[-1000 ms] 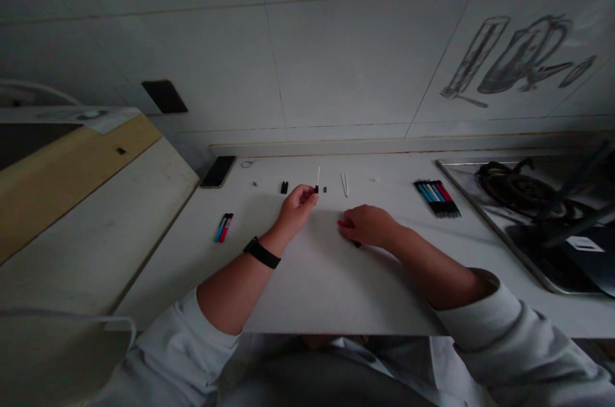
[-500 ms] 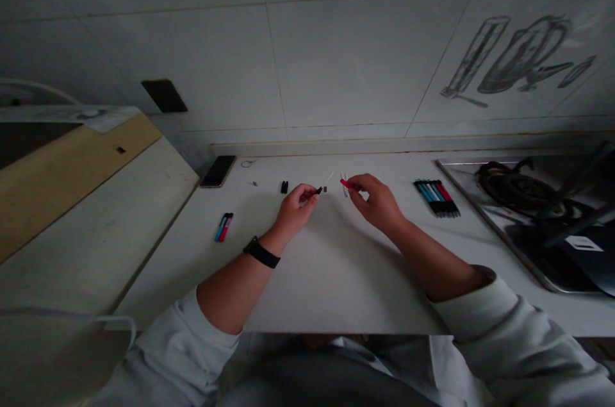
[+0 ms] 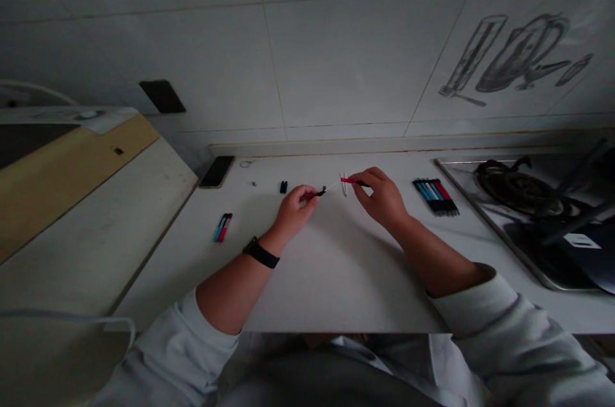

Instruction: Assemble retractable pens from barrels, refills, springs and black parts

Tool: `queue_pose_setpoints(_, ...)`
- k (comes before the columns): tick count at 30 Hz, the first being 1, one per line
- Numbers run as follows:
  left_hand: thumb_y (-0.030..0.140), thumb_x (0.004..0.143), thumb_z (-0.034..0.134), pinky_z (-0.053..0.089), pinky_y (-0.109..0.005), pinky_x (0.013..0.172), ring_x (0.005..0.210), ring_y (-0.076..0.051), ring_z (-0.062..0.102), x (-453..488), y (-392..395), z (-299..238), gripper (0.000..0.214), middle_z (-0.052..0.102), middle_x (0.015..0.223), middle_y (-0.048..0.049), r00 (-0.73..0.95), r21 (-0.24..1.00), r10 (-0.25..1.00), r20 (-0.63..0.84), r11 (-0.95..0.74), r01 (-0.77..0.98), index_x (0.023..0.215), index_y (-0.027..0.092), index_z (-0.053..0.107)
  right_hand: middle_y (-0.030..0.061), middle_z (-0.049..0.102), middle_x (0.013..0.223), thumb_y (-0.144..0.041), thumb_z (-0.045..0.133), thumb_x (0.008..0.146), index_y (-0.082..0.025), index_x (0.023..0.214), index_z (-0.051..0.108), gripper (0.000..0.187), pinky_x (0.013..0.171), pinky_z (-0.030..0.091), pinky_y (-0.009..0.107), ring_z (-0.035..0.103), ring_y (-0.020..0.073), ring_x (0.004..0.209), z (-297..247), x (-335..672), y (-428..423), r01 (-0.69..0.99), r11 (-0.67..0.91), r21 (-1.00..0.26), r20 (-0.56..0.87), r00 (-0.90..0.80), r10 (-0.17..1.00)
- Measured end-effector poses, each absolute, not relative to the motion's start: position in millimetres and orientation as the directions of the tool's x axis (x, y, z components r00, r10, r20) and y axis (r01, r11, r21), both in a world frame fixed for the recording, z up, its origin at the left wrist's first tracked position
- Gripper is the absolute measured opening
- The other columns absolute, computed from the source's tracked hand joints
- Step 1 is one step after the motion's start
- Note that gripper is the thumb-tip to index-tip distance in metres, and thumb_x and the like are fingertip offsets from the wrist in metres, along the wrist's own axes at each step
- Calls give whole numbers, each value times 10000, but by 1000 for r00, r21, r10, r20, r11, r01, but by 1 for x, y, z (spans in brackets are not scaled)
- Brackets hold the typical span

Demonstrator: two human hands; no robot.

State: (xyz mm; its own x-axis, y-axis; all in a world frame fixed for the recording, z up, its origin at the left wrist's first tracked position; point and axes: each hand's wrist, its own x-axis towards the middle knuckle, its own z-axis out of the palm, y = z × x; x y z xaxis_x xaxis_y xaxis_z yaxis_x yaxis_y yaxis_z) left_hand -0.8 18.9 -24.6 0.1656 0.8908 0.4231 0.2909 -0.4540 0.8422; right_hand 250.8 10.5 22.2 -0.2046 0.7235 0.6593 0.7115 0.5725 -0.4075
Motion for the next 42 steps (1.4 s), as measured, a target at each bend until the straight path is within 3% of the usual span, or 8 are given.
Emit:
queue_pose_setpoints(9,157,922,694,575,-372,952,995,-176,687,-1,19,-26,96,709,1042,-67,164,792,859,486,-512,332,1013,188,692,101,716,1012,-242,620,996,-223,1082,787,189,841,452,393,645,245,912,17,252,11,787,600,-146,650,-381,658)
queue_pose_setpoints(18,212,978,644,533,-365,910,970,-191,660,0,15,-20,61,693,987,-55,232,740,851,472,-525,420,976,195,703,101,724,1028,-245,623,1007,-218,1119,778,193,875,451,384,654,237,939,11,241,5,731,663,-161,606,-457,651)
queue_pose_setpoints(26,264,1010,606,507,-351,884,933,-190,632,-1,16,-18,184,664,920,-47,256,709,839,481,-544,449,855,190,672,103,722,1035,-242,621,1010,-217,1111,779,190,868,446,379,649,231,933,11,241,5,718,679,-150,605,-477,638)
queue_pose_setpoints(42,326,1028,574,530,-353,886,925,-191,649,0,16,-21,270,662,923,-55,261,726,851,456,-526,444,834,192,706,94,710,1003,-257,587,1029,-236,1112,785,216,845,448,371,630,222,912,11,237,2,691,709,-142,593,-514,620)
